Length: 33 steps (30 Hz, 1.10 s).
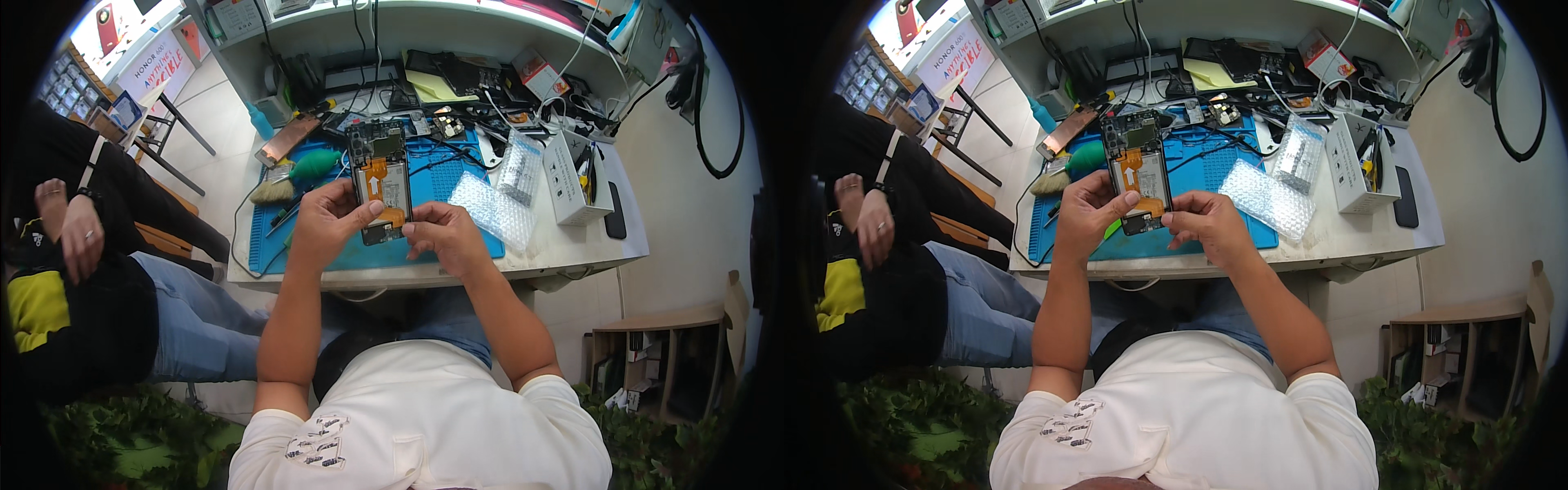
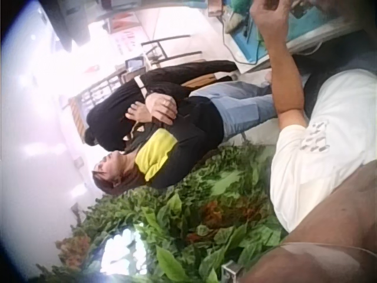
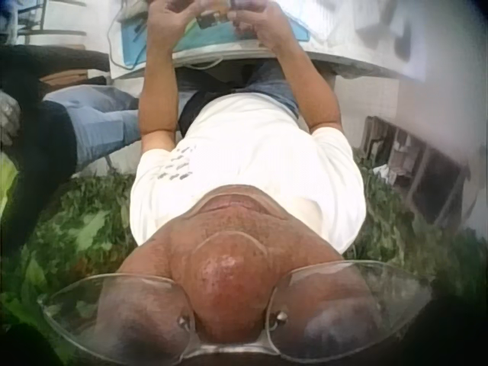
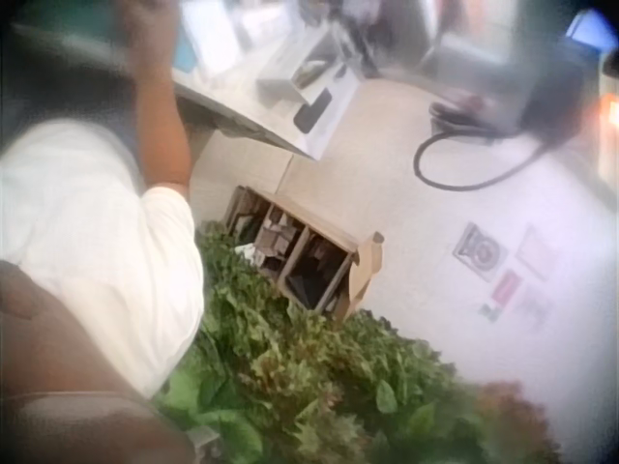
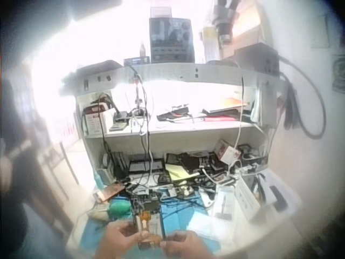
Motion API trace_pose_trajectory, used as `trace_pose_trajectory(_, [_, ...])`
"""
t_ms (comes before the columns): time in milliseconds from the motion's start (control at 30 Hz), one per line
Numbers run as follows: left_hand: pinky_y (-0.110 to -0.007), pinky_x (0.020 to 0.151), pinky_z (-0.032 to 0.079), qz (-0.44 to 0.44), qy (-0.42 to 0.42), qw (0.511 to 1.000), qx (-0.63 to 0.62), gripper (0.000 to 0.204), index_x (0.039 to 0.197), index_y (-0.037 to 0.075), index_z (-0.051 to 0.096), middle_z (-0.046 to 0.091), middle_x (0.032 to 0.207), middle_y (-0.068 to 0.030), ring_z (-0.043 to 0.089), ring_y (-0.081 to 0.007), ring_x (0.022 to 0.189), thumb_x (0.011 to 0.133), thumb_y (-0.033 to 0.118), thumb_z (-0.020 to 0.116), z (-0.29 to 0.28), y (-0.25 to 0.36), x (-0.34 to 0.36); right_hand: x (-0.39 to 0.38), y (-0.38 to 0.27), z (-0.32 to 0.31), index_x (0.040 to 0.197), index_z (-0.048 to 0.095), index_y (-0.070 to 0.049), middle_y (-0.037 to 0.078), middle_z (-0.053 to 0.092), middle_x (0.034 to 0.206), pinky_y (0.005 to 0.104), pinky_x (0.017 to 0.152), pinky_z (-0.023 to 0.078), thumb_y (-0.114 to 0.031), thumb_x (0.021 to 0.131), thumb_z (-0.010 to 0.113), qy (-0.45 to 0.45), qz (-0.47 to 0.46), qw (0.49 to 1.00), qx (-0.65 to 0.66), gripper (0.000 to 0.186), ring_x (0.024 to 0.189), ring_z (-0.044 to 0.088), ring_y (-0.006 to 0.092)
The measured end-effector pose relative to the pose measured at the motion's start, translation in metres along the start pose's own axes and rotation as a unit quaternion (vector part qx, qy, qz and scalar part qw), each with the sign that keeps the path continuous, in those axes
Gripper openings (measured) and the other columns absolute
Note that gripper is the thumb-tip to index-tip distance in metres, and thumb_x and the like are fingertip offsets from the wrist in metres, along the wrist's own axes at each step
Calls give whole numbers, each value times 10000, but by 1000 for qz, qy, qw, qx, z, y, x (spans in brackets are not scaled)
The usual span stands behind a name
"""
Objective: The person disassembles a smartphone at a repair bench using a blue pry tool and their hands. They remove the back cover, separate the internal components, and handle the logic board and a replacement screen assembly.
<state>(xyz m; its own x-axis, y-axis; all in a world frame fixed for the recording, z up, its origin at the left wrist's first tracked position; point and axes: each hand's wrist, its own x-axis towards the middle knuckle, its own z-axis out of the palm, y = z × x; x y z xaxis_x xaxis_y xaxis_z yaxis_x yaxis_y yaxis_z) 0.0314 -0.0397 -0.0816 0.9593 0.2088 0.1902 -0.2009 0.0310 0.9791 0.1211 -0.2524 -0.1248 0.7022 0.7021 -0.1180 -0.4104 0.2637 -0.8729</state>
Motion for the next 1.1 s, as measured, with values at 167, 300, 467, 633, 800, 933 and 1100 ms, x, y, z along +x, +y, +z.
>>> trace_pose_trajectory(167, [-254,855,577,-13,9,1000,13,314,1188,-41,721,777,1052,-81,721,-105,921,955,143,823,-5,-3,1,-10,-3,5,1168,731,89,117,735,962,352,677,660,-67,927,790,-18,-21,1000,-3,293,806,701,161])
trace_pose_trajectory(300, [-256,869,579,-13,8,1000,-13,327,1201,-41,714,774,1063,-78,722,-110,936,956,149,819,-8,-7,3,-11,-14,2,1221,713,110,140,726,985,382,694,674,-80,964,744,-50,15,996,72,321,847,704,180])
trace_pose_trajectory(467, [-270,891,588,-14,0,1000,-11,340,1209,-48,707,772,1085,-88,726,-119,955,961,157,817,-5,-6,5,-10,-8,0,1185,724,108,127,727,964,383,678,676,-79,961,760,-36,4,998,56,294,816,712,191])
trace_pose_trajectory(633, [-268,871,593,-5,1,1000,-11,317,1192,-61,714,775,1057,-95,721,-113,937,974,148,810,-2,-4,4,-9,-6,-1,1155,737,92,120,737,976,363,674,673,-68,937,789,-33,-13,999,4,275,779,709,162])
trace_pose_trajectory(800, [-255,832,579,-5,-2,1000,16,293,1170,-54,718,772,1033,-81,710,-101,915,975,144,811,-3,-5,7,-4,-4,-2,1161,733,88,114,745,1004,341,684,669,-107,938,798,-21,-29,999,-33,303,807,709,142])
trace_pose_trajectory(933, [-249,789,549,-12,-26,999,17,265,1131,-29,727,766,1025,-62,697,-90,902,965,154,823,0,-3,3,-2,-18,8,1233,702,73,112,750,1111,310,795,637,-192,952,818,-21,-53,998,-18,403,943,713,136])
trace_pose_trajectory(1100, [-268,826,560,-11,-33,999,37,300,1142,-35,736,766,998,-47,703,-102,900,951,169,843,7,4,-2,8,-26,10,1225,716,42,103,766,1133,299,895,591,-169,953,836,-76,-97,992,-25,364,1001,728,146])
